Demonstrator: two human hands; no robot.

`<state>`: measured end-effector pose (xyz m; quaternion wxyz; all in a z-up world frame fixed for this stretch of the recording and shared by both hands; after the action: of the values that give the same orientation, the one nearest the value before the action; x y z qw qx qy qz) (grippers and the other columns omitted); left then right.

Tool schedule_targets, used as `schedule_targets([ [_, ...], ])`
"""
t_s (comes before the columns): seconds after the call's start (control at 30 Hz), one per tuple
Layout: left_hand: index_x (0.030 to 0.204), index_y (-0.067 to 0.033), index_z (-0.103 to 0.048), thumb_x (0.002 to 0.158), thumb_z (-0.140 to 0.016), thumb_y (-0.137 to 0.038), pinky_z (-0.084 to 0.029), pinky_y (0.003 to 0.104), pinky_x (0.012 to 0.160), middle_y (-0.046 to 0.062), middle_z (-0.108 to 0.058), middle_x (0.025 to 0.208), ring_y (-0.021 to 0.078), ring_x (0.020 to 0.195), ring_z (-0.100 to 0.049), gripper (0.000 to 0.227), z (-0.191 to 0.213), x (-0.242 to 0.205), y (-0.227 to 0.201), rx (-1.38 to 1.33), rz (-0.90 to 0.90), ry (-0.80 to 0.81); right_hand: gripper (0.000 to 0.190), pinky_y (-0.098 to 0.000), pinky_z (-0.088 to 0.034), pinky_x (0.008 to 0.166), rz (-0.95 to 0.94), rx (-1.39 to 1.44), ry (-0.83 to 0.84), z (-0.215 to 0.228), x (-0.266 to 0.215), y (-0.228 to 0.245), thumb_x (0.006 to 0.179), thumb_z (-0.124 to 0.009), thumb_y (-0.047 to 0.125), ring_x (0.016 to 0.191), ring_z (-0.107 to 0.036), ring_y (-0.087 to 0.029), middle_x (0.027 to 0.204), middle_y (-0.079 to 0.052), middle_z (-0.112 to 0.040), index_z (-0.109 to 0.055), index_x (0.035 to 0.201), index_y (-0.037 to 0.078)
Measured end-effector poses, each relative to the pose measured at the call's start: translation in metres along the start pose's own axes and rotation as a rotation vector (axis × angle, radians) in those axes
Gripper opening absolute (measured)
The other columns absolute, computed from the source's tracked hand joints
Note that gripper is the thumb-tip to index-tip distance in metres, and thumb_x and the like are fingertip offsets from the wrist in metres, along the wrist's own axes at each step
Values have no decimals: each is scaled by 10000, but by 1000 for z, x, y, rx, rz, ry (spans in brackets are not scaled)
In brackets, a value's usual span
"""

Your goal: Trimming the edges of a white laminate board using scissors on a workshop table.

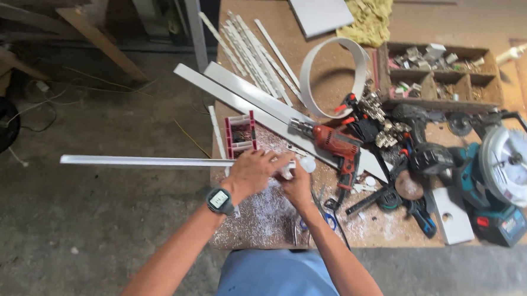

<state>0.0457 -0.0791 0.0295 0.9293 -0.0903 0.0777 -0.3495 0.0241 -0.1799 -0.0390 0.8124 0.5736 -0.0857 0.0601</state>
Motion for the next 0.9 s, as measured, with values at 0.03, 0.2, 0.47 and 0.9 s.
schedule_targets([
  [0.03,1554,-323,-417,845,-584,19,-594,404,837,127,-640,1331,313,1057,-689,804,4,-6,2,3,19,-9,673,-374,-519,939,13,5,16,-1,-4,-10,735,-873,84,1142,-649,-255,1249,-168,-675,-560,1327,18],
  [0.2,1510,-228,-407,829,-683,-293,-293,619,1150,216,-488,1502,422,1319,-505,737,60,-63,15,-53,8,-577,196,-293,-559,774,-232,139,25,6,-9,-50,915,-756,48,871,-698,-125,954,-41,-777,-678,1095,53],
  [0.47,1623,-129,-250,1024,-318,-677,-138,517,1244,138,-180,1713,292,1581,-175,814,-17,-294,324,-979,985,-1406,222,-299,-600,801,-145,34,-13,14,-13,-19,899,-761,80,899,-715,-114,973,-27,-768,-709,1115,69],
  [0.9,1354,-70,-586,1101,-445,-574,-446,364,1118,90,-593,1402,168,1278,-588,582,-36,-295,390,-1417,712,-1374,320,-351,-559,704,-532,-269,-100,63,-72,-2,865,-801,231,770,-673,-185,851,-119,-751,-676,1051,3],
])
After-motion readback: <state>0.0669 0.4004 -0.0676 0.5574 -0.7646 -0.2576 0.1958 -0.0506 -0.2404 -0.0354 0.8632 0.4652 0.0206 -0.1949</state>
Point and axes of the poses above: each hand's wrist, its own x-axis towards the middle knuckle, its own z-axis out of the back of the hand, y = z × x, the point moved 9 cm from there along x, towards the middle knuckle
